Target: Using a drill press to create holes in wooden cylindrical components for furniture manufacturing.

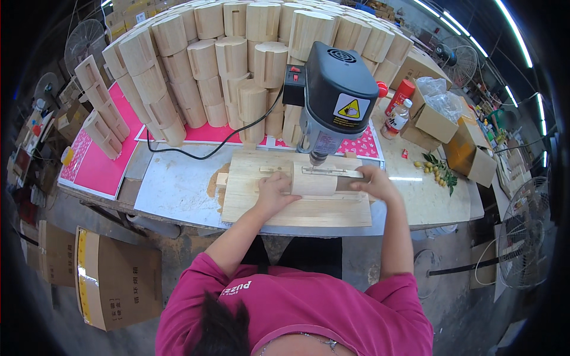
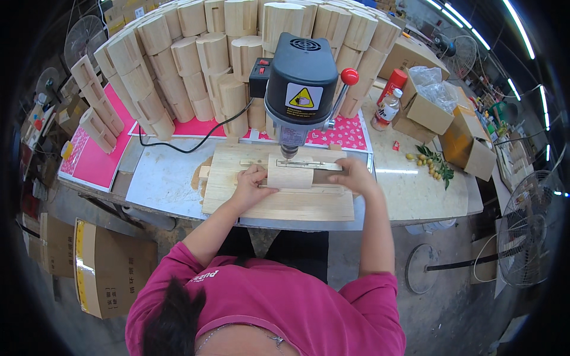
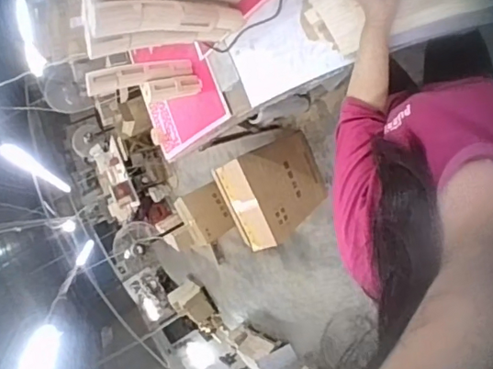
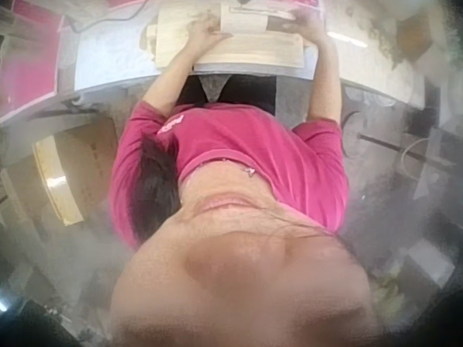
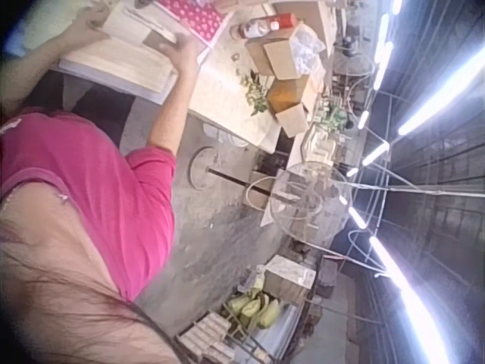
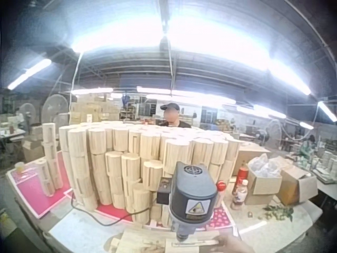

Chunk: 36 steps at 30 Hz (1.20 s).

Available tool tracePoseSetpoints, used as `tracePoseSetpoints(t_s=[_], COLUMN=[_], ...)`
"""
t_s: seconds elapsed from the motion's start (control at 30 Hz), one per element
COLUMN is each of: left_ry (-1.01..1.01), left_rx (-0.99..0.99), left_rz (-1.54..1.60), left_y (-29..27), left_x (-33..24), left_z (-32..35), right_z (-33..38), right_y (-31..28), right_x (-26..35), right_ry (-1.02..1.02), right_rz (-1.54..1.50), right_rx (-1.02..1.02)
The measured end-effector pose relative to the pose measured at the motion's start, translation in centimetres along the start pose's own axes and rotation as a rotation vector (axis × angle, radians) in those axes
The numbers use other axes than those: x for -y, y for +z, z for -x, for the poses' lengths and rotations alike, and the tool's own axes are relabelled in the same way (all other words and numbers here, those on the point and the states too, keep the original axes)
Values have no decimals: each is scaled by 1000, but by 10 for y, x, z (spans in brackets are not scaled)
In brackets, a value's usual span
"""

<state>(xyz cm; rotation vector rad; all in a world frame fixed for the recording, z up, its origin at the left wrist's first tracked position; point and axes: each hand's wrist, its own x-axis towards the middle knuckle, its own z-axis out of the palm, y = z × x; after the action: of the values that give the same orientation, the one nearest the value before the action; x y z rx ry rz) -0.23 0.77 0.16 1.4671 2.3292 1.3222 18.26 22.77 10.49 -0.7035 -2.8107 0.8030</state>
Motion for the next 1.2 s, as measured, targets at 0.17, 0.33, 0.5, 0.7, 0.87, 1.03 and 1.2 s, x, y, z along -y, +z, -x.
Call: tracePoseSetpoints(t_s=[0.17, 0.33, 0.5, 0.7, 0.87, 1.03, 1.2], left_ry=[270, -121, -551, -615, -637, -598, -612], left_rx=[-24, -6, -257, -210, -203, -226, -107], left_rz=[344, 625, 938, 818, 902, 854, 886], left_y=[-45, -128, -160, -147, -132, -122, -100], left_x=[-7, -3, -36, -31, -38, -38, -47], left_z=[19, 56, 58, 61, 60, 58, 59], right_z=[40, 78, 88, 75, 77, 88, 87], right_y=[25, 34, 39, 42, 43, 41, 54], right_x=[-12, -21, 8, 37, 37, 31, 33], right_ry=[7, 129, 22, -109, -142, -213, -147], right_rz=[-348, -896, -801, -926, -1028, -948, -1005], right_rx=[-101, -133, -150, -201, -188, -200, -163])
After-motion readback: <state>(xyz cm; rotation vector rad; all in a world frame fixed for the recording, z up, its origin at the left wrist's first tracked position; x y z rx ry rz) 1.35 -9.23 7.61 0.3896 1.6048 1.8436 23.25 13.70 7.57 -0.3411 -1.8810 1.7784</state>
